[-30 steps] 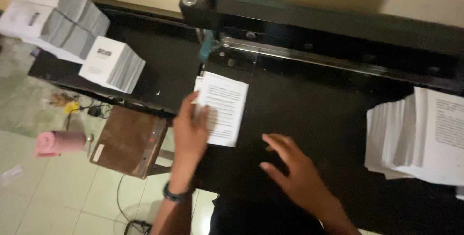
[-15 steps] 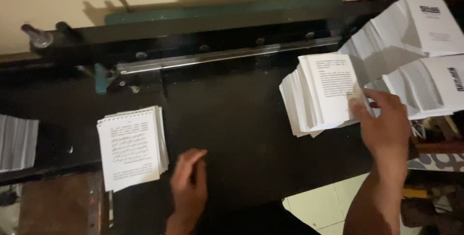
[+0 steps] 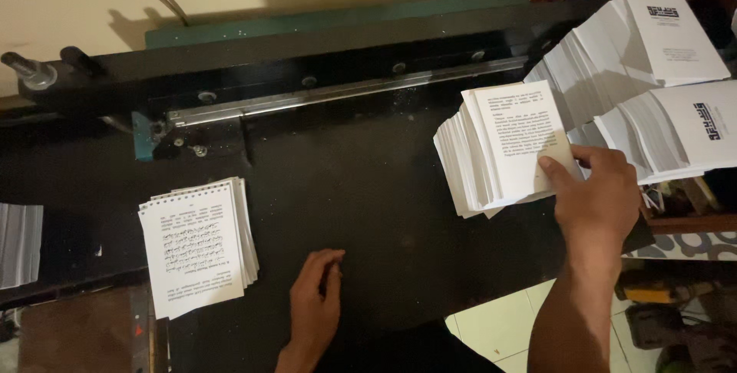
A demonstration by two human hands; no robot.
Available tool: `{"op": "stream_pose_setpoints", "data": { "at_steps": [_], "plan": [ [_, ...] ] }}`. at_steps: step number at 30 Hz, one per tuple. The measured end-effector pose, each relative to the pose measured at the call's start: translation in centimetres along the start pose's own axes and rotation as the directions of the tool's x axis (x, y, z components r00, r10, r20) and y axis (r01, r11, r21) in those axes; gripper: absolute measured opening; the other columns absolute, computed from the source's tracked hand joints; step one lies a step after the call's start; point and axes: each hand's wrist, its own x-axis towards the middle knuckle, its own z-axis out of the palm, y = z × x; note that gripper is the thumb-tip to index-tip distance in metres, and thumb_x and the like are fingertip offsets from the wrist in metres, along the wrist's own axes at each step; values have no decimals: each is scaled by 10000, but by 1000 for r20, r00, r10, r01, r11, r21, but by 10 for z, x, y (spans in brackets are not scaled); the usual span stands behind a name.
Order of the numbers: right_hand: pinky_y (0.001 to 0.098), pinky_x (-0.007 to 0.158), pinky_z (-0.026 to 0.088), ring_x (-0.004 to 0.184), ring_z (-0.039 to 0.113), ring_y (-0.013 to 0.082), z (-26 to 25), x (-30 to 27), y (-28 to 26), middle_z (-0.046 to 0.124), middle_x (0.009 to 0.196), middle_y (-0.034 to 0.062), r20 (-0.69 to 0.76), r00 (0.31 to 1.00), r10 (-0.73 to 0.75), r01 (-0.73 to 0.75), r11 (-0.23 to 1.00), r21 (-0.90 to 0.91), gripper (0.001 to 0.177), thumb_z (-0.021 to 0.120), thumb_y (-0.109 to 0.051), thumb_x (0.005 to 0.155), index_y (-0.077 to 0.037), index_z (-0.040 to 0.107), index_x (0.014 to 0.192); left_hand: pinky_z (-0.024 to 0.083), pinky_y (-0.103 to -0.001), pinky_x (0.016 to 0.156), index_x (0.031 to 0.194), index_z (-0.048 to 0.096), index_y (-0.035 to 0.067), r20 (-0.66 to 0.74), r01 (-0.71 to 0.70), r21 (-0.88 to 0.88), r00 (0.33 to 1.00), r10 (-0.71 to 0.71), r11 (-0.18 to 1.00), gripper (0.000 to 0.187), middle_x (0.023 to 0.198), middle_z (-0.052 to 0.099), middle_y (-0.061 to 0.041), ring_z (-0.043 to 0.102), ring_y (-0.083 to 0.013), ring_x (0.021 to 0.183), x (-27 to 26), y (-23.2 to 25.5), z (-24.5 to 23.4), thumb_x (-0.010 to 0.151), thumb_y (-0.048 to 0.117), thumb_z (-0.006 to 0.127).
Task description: The person repeatedly picks up a stack of printed pages, folds them in half, and places them into a binding machine. The person then removes the bound booklet and places it on a growing pile of finished booklets. This process is repeated continuously throughout the clip.
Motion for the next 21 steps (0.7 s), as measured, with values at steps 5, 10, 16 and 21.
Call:
{"op": "stream_pose_setpoints", "data": {
  "at_steps": [5,10,16,21],
  "plan": [
    [553,805,450,995,626,446,0,-10,-18,681,1081,188,-137,991,-8,15,999,50,364,833,-216,946,-12,623,1162,548,-309,866,1207,705,112,97,127,7,987,-128,992,267,1147,697,-51,679,-162,1017,6,13,-5,992,93,547],
    [430,988,520,1154,617,333,-24,-61,-65,573,1258,229,-9,1000,7,-2,885,466,359,742,-91,1052,10,436,1211,426,-365,1123,1263,674,74,91,6,-231,996,15,973,289,1339,676,-97,607,-229,1309,19,47,-7,988,108,592],
    [346,837,627,959,771,250,71,-128,-88,800,1083,172,548,816,-181,-399,509,762,335,761,-163,854,-17,613,1117,521,-351,925,1273,520,18,-54,-29,-620,999,-5,784,315,1182,637,-112,609,-199,1118,29,59,-10,1010,152,631],
    [463,909,566,1036,718,295,124,-136,-94,736,1021,206,501,786,-362,-385,347,855,414,833,92,772,-16,523,1024,503,-399,845,1013,642,17,-66,-218,-397,976,209,892,124,944,676,-113,666,-281,938,39,37,-28,926,-61,684]
  ]
}}
